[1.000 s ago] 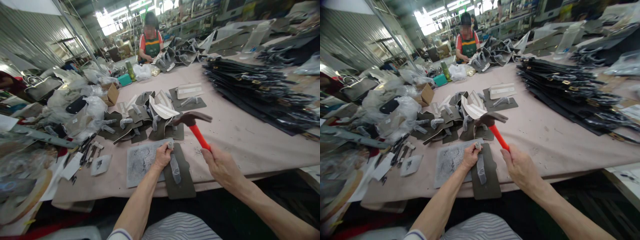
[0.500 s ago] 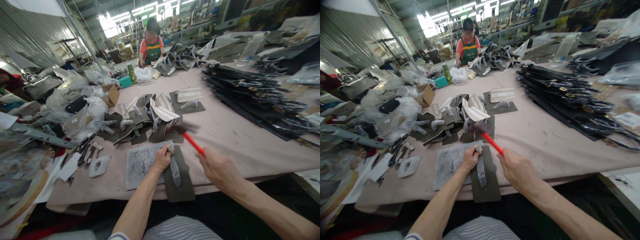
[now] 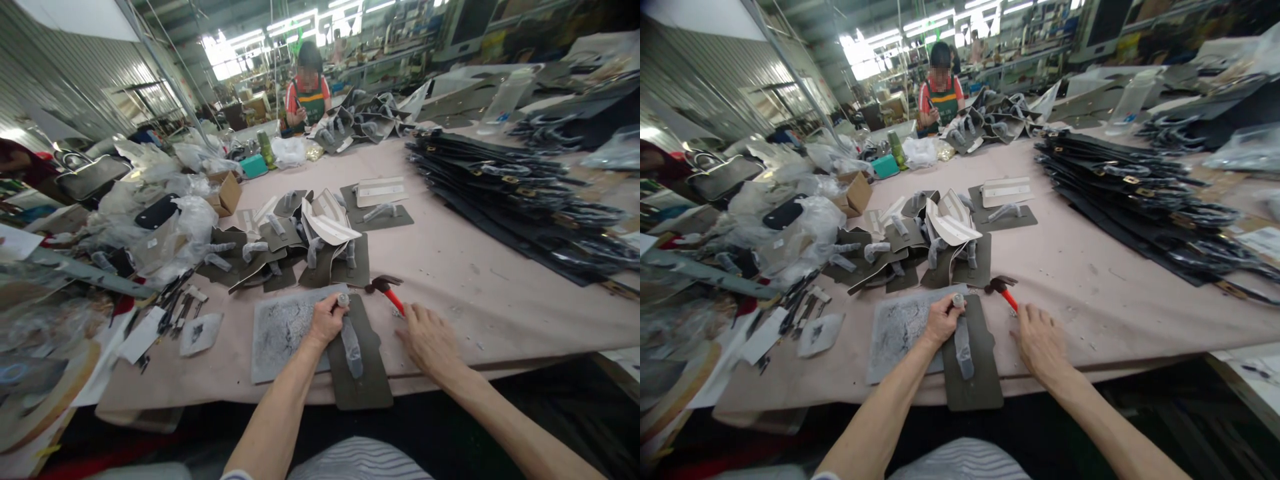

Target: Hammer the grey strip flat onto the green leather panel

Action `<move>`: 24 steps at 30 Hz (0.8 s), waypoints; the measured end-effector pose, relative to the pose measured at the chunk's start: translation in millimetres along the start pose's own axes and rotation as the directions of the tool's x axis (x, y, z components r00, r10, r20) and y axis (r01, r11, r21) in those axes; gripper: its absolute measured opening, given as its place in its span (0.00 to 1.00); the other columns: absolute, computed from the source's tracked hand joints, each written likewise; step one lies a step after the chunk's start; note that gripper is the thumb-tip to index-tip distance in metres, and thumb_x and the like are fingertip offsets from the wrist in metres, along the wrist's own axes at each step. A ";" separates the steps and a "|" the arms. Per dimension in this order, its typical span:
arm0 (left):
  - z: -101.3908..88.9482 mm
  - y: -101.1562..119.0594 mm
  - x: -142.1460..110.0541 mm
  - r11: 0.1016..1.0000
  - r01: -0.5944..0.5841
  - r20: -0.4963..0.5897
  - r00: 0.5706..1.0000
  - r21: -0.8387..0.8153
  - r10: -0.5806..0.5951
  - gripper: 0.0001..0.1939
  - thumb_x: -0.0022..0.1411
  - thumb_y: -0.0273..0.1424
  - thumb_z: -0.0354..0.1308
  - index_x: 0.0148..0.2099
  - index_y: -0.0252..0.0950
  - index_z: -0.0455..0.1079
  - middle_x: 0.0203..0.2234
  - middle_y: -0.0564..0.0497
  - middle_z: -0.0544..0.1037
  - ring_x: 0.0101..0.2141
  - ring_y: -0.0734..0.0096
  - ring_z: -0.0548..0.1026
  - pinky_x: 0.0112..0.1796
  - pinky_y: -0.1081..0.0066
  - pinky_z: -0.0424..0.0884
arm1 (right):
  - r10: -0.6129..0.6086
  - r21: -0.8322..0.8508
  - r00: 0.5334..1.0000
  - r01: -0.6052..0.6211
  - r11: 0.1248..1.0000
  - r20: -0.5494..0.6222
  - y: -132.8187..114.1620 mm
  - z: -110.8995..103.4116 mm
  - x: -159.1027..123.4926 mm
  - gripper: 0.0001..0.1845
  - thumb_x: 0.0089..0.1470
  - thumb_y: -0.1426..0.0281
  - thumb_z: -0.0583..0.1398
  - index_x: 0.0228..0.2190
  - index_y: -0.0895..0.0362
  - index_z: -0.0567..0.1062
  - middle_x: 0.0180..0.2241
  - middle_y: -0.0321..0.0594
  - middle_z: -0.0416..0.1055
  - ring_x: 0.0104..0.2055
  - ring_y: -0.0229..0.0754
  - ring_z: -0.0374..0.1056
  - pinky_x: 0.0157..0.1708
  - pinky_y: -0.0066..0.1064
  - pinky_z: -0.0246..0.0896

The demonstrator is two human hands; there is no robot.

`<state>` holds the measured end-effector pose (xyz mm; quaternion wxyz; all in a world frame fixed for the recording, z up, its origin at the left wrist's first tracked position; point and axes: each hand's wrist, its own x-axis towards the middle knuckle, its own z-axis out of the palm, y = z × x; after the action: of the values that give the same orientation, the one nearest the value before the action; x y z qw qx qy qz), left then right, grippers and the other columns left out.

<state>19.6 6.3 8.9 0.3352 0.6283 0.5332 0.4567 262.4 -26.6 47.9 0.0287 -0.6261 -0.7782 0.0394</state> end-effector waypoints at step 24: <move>-28.6 33.5 12.2 0.882 0.092 -0.239 0.945 -0.463 -0.224 0.15 0.56 0.38 0.69 0.41 0.34 0.73 0.34 0.46 0.83 0.35 0.67 0.81 0.41 0.69 0.77 | -0.067 0.294 0.984 0.015 0.956 0.167 -110.2 -18.8 1.1 0.18 0.68 0.66 0.49 0.55 0.62 0.63 0.38 0.50 0.78 0.39 0.50 0.77 0.32 0.33 0.58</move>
<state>5.3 9.4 52.1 0.4260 0.4159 0.5071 0.6232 156.8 -48.5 77.3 0.0527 -0.5927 -0.7764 0.2079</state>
